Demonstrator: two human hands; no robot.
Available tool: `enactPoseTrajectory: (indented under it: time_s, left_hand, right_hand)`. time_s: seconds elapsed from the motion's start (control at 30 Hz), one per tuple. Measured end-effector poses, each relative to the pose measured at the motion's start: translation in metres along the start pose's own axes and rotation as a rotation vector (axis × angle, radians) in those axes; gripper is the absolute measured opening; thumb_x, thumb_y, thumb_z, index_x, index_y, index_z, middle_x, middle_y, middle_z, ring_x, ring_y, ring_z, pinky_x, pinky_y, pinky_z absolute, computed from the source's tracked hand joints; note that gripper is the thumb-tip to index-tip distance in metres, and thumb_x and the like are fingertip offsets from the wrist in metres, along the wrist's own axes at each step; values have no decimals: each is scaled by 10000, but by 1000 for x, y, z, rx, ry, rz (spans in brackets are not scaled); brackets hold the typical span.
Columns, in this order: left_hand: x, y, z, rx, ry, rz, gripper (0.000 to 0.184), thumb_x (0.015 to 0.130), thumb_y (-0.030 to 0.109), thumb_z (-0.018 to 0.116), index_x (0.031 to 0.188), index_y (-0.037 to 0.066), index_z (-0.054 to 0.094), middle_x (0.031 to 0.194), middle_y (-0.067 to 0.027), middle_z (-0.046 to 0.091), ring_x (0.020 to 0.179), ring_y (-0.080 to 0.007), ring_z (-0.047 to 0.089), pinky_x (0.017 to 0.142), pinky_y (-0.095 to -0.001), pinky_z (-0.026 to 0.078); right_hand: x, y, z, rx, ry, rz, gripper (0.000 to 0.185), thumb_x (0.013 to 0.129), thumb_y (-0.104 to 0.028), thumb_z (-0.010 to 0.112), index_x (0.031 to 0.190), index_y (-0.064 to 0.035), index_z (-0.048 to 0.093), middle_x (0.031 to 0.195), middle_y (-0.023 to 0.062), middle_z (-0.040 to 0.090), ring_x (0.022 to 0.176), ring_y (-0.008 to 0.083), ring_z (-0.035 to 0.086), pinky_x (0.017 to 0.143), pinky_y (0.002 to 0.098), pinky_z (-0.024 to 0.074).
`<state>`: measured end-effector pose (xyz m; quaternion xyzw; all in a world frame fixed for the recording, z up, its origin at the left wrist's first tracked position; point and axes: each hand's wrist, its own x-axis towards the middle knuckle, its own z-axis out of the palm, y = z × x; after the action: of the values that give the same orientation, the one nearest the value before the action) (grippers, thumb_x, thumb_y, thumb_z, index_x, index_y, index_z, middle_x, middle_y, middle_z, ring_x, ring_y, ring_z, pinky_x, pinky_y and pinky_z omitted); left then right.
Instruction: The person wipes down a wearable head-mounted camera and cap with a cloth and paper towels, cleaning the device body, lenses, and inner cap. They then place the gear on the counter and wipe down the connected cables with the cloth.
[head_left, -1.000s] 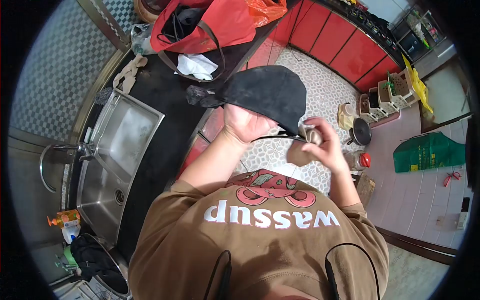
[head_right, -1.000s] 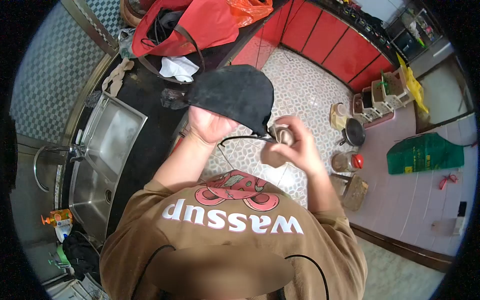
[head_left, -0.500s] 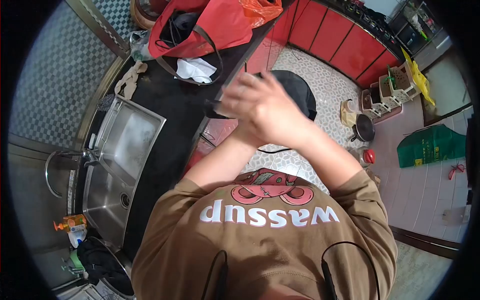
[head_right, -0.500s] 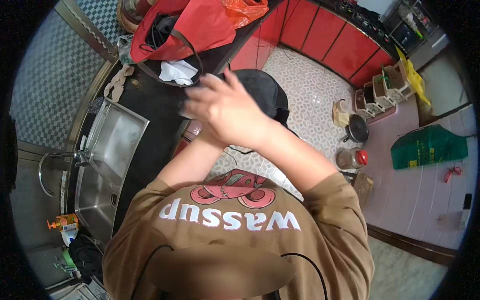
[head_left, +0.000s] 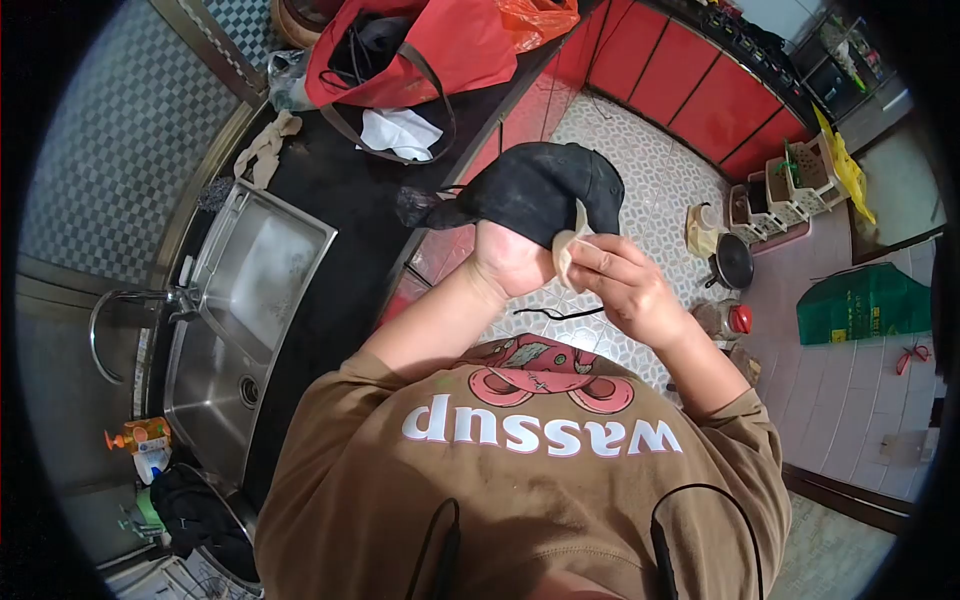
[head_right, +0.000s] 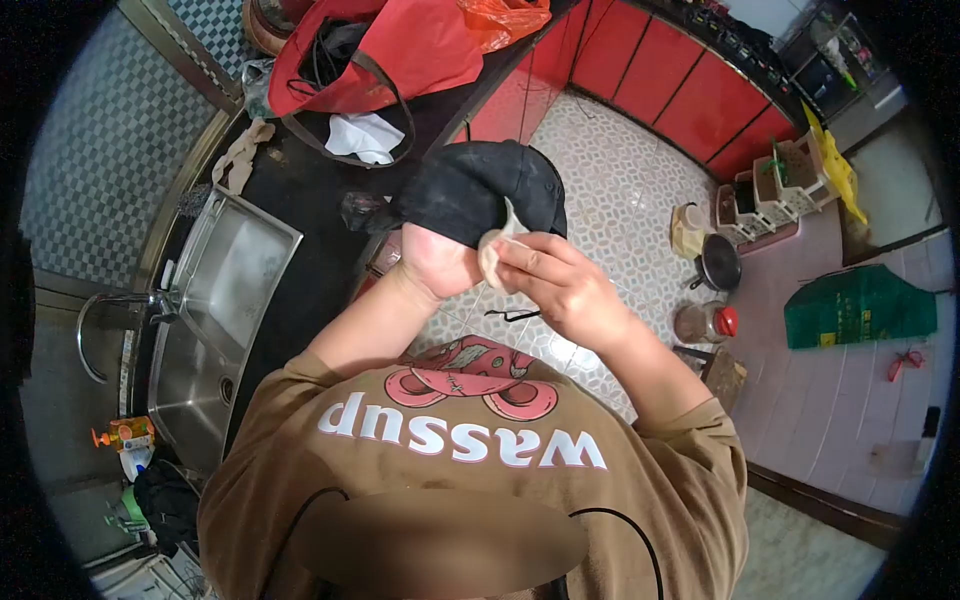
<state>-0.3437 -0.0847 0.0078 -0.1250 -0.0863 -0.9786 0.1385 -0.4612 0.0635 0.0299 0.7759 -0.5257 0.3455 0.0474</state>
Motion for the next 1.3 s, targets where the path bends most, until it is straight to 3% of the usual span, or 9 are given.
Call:
enactPoseTrajectory:
  time_s: [0.13, 0.27, 0.33, 0.5, 0.6, 0.87, 1.13, 1.23, 1.3]
  left_hand:
    - [6, 3, 9, 175, 85, 44, 472, 942, 382, 418, 1234, 29, 532, 1241, -127, 575, 1129, -298, 555, 1016, -435, 414]
    - [7, 4, 15, 158, 118, 19, 448, 944, 375, 429, 1224, 42, 535, 1224, -113, 582, 1133, -286, 550, 1016, -429, 412]
    - [6, 4, 14, 129, 125, -2, 442, 945, 367, 431, 1225, 40, 533, 1223, -110, 582, 1137, -285, 549, 1021, -425, 410]
    - [-7, 5, 1, 25, 149, 70, 417, 977, 353, 396, 1214, 36, 529, 1212, -97, 580, 1125, -251, 560, 1012, -396, 417]
    - [-9, 6, -2, -10, 147, 130, 408, 990, 347, 382, 1210, 35, 527, 1208, -92, 579, 1120, -237, 565, 1009, -384, 419]
    - [-10, 5, 0, 793, 118, 272, 439, 953, 305, 459, 1234, -26, 526, 1195, -151, 592, 1101, -271, 578, 986, -381, 442]
    - [-13, -1, -8, 677, 94, 426, 441, 954, 298, 454, 1233, -34, 530, 1233, -165, 582, 1113, -283, 578, 993, -401, 447]
    - [-19, 5, -9, 77, -96, 180, 473, 965, 312, 426, 1257, -51, 512, 1274, -186, 558, 1161, -304, 556, 1037, -429, 417]
    - [-24, 14, -16, -3, -78, 139, 483, 967, 313, 415, 1266, -56, 503, 1287, -197, 547, 1182, -312, 541, 1056, -435, 396]
  right_hand:
    - [-11, 8, -22, -32, -132, 143, 321, 611, 108, 611, 904, 2, 688, 1077, 114, 662, 992, 319, 623, 846, 418, 514]
    - [18, 5, -57, 68, 112, 96, 382, 580, 52, 615, 951, -12, 683, 1013, 130, 663, 946, 320, 627, 786, 399, 526]
    - [56, -10, -47, -80, 429, -26, 432, 597, 46, 620, 1019, -25, 676, 1063, 144, 646, 984, 323, 614, 812, 415, 509]
    - [86, -12, 31, -153, 195, -9, 513, 624, 55, 622, 1128, -39, 646, 1206, 163, 590, 1114, 348, 563, 922, 433, 476]
    - [63, -6, 31, -83, 191, 45, 508, 649, 109, 573, 1133, -26, 648, 1170, 173, 617, 1069, 382, 591, 913, 408, 480]
    - [-4, -1, 18, 136, 78, 313, 428, 752, 128, 559, 1150, -12, 633, 1196, 189, 608, 1074, 357, 602, 907, 376, 484]
    - [2, -12, 31, 290, 209, 332, 475, 723, 173, 449, 1118, 3, 651, 1206, 209, 611, 1084, 314, 617, 906, 342, 476]
    - [-8, -6, 41, 342, 209, 320, 432, 751, 151, 488, 1123, 0, 649, 1186, 211, 615, 1095, 347, 606, 902, 353, 482]
    - [-11, -7, 44, 374, 208, 314, 411, 765, 140, 508, 1125, -1, 648, 1176, 212, 617, 1100, 363, 600, 899, 359, 485]
